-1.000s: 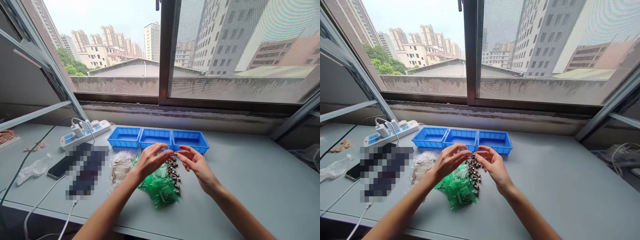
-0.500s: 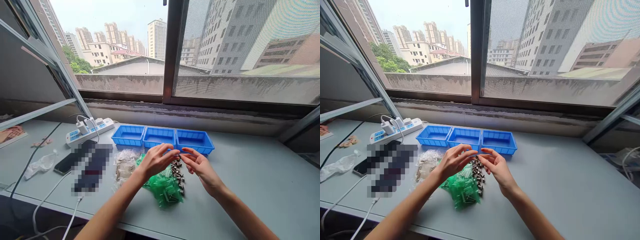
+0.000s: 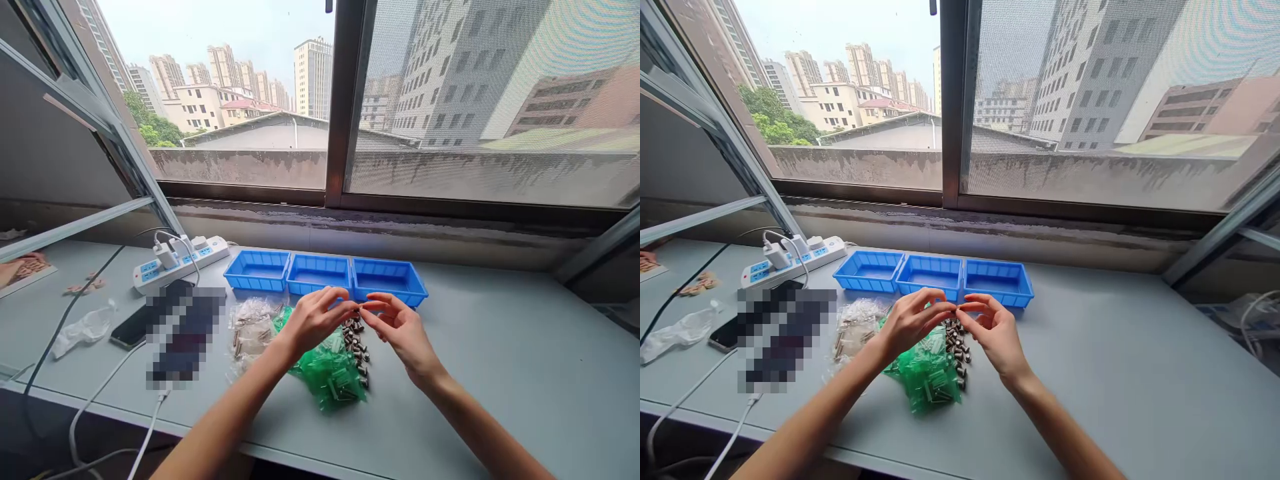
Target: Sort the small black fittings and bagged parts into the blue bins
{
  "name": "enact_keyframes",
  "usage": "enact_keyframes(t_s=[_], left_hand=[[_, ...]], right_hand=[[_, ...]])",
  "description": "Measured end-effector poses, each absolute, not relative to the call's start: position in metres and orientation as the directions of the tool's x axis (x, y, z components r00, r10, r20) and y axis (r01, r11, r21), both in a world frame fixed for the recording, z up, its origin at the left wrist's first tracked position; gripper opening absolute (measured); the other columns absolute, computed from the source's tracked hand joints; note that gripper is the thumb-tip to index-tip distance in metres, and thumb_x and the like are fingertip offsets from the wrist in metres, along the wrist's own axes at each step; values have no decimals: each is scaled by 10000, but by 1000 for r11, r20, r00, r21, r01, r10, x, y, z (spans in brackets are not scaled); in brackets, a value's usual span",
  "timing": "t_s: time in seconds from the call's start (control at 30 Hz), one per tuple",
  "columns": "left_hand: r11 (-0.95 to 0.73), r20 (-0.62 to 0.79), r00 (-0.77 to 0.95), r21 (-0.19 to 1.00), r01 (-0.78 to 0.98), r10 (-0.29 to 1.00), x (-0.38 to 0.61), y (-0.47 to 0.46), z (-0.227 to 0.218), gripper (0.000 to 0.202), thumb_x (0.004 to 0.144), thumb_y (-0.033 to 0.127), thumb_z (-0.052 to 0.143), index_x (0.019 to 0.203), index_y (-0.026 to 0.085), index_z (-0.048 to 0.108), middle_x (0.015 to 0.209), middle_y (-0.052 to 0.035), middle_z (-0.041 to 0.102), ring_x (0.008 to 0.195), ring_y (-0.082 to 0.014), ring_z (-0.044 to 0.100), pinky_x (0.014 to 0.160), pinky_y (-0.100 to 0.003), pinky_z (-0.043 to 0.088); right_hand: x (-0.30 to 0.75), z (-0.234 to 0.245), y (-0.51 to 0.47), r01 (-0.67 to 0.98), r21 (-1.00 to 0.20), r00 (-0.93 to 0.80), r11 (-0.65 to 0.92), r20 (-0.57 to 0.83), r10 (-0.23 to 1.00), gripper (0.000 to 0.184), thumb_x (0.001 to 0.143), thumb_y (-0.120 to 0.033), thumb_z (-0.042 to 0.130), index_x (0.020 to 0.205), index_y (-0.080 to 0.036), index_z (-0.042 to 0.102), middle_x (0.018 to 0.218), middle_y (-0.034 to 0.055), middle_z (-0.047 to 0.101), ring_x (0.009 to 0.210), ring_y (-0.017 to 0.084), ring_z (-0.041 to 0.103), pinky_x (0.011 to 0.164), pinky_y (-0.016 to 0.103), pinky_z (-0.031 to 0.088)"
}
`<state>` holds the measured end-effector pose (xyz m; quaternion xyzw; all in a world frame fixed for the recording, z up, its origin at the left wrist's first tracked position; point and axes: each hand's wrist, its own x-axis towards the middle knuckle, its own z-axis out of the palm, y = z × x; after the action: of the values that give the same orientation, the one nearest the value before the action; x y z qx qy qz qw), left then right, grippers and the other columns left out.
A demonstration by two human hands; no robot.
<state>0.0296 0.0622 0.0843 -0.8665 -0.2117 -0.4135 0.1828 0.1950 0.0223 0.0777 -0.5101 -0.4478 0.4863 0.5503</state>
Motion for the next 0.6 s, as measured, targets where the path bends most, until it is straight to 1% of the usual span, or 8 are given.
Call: enact_keyframes(t_s=[0.1,0.2,0.33,0.47,0.53,0.6], left_hand=[[-841,800,558,-132,524,222,30,63,83,204,946,255,438,848,171,596,800,-21,613,661,-89,601,572,-193,489],[-835,799,559,-139,532,223,30,64,83,190,939,257,453,846,169,594,801,-23,615,669,-94,608,563,-192,486],[-831,796,559,-137,539,232,30,63,82,163,932,266,463,891,179,594,818,-23,615,682,-95,612,580,-190,497],[-841,781,571,-114,529,253,32,59,84,168,937,265,435,910,173,573,819,-27,619,685,-101,614,594,-201,512],[-852,784,570,-104,513,247,34,57,85,156,937,237,417,913,169,556,823,-26,625,686,-99,617,584,-195,511],[-860,794,563,-107,498,228,35,56,86,139,935,215,410,916,166,539,825,-24,631,692,-98,621,571,-189,506]], right_hand=[[193,75,20,-16,-995,179,95,91,980,482,533,-544,772,825,-196,609,754,32,658,443,73,383,425,242,335],[192,75,20,-25,-994,178,103,97,979,478,528,-533,784,818,-197,607,762,37,667,430,70,388,416,242,340],[194,75,23,-107,-994,126,29,15,992,541,523,-573,777,868,-194,605,778,47,678,435,75,396,418,246,340],[193,77,22,-201,-975,-43,-98,-91,995,586,542,-570,771,971,-213,591,748,14,643,437,67,378,417,231,303],[192,78,20,-242,-960,-101,-140,-119,988,580,533,-554,781,974,-224,599,739,2,621,445,64,363,417,225,285],[192,79,19,-286,-945,-110,-159,-133,985,570,514,-532,800,958,-225,617,747,0,609,454,58,346,422,222,276]])
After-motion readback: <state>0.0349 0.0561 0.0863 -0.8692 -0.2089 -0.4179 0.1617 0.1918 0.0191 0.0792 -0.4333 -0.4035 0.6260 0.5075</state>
